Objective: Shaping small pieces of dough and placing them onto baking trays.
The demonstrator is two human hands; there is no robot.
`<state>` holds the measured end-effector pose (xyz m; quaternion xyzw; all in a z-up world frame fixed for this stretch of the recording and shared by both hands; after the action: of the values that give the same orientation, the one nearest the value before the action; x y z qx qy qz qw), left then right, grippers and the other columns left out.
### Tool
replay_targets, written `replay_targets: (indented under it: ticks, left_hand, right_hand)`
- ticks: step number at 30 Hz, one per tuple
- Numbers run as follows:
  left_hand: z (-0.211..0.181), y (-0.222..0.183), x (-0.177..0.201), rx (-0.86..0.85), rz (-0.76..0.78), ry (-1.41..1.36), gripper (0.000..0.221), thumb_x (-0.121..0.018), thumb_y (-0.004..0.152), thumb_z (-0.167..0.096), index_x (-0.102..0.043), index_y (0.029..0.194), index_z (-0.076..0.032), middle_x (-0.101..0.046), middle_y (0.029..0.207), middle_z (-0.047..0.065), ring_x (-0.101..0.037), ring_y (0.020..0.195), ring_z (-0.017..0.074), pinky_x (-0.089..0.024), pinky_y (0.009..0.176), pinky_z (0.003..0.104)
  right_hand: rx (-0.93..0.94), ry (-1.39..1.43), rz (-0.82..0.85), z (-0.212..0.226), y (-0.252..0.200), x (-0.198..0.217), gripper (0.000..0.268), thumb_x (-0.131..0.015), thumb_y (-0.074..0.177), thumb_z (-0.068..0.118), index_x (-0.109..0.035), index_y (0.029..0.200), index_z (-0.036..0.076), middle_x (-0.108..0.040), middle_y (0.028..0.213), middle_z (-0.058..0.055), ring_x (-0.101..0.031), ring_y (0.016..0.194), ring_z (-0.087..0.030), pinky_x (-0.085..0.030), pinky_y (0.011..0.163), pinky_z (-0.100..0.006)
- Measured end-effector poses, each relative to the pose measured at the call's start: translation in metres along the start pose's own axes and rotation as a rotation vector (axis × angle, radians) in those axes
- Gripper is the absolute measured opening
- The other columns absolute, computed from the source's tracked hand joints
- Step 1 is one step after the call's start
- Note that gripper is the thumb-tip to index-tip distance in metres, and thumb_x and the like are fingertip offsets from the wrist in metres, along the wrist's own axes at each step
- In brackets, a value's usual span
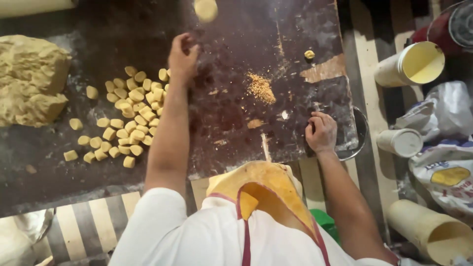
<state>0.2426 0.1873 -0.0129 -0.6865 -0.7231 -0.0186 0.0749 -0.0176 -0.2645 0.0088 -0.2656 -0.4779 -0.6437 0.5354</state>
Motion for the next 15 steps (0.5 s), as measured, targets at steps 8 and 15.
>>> replay_targets:
  ticks: [8, 15]
  left_hand:
    - [0.042, -0.024, 0.057, -0.148, 0.189, 1.341, 0.038, -0.075, 0.086, -0.028, -0.067, 0.121, -0.014, -0.065, 0.124, 0.014, -0.059, 0.117, 0.0388, -0.046, 0.096, 0.056]
    - [-0.029, -0.058, -0.038, -0.44, 0.148, 0.923, 0.027, -0.072, 0.1, -0.023, -0.069, 0.124, -0.012, -0.07, 0.119, 0.011, -0.069, 0.107, 0.0288, -0.056, 0.094, 0.043]
  right_hand:
    - [-0.019, -0.008, -0.011, -0.001, -0.003, 0.006, 0.018, -0.071, 0.08, 0.009, -0.066, 0.097, 0.012, -0.068, 0.12, -0.007, -0.063, 0.118, -0.03, -0.047, 0.103, -0.045]
    - [-0.023, 0.011, -0.005, 0.001, -0.002, 0.009, 0.017, -0.072, 0.08, 0.011, -0.064, 0.095, 0.012, -0.068, 0.121, -0.005, -0.062, 0.119, -0.029, -0.047, 0.103, -0.045]
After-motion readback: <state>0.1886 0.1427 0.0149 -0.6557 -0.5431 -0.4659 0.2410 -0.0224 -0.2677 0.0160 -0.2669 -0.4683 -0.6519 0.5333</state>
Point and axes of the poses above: each hand's wrist, its own y-axis towards the middle knuckle, its own x-axis out of the back of the hand, z = x × y, the point moved 8 cm from there along y, towards the middle knuckle
